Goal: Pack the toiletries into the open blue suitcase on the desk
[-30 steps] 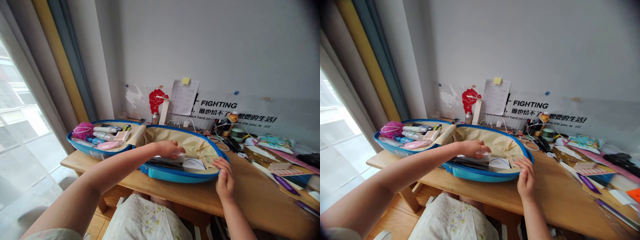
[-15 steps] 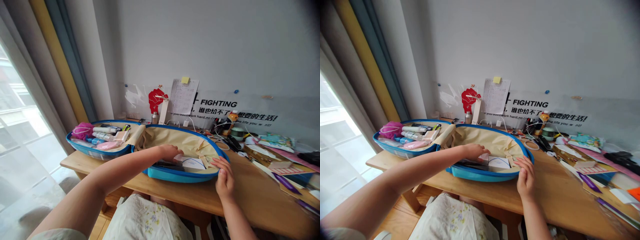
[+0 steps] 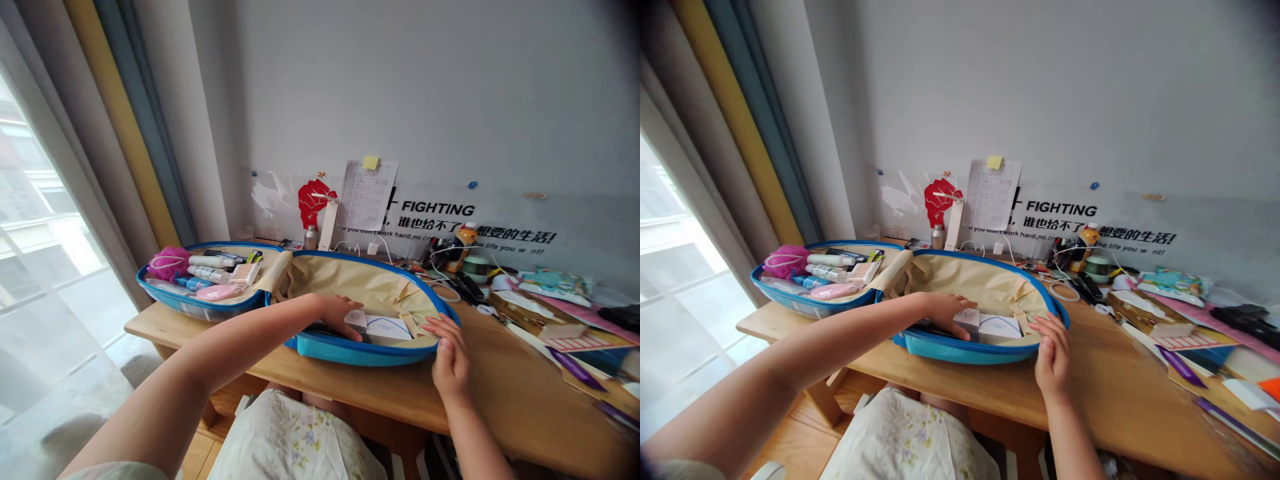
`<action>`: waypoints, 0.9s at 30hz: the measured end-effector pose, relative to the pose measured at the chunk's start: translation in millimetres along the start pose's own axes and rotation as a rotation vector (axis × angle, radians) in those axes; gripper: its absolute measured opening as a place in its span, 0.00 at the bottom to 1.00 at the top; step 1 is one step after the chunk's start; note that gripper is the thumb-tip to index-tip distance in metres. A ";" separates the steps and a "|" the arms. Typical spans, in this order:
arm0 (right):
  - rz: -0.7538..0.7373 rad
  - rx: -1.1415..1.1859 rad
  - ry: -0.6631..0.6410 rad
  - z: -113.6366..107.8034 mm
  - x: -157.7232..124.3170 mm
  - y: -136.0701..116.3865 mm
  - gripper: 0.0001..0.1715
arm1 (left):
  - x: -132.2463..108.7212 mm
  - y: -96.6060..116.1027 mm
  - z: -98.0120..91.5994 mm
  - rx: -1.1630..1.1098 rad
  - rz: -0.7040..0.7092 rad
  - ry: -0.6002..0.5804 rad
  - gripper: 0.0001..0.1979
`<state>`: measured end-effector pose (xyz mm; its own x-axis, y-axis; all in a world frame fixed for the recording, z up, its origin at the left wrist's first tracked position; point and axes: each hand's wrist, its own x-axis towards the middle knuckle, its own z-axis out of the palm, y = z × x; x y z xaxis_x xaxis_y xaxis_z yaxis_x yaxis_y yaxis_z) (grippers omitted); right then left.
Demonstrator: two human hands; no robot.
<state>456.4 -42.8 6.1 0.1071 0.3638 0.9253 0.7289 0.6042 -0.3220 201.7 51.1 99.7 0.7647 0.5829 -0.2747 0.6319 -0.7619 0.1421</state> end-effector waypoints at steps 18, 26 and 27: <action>-0.003 -0.002 0.008 0.2 0.9 1.9 0.24 | -2.9 3.3 2.4 -0.090 -0.074 -0.082 0.54; -0.013 0.000 0.014 1.4 0.0 4.1 0.24 | -31.3 -37.9 -35.5 -0.169 -0.160 0.567 0.24; -0.006 0.003 0.016 1.6 -0.1 4.2 0.24 | -38.8 -50.9 -40.7 -0.157 -0.254 0.625 0.22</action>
<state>458.3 -39.2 4.3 0.1135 0.3492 0.9302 0.7272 0.6087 -0.3172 145.0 78.7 141.8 0.4900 0.8273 0.2746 0.7760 -0.5575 0.2951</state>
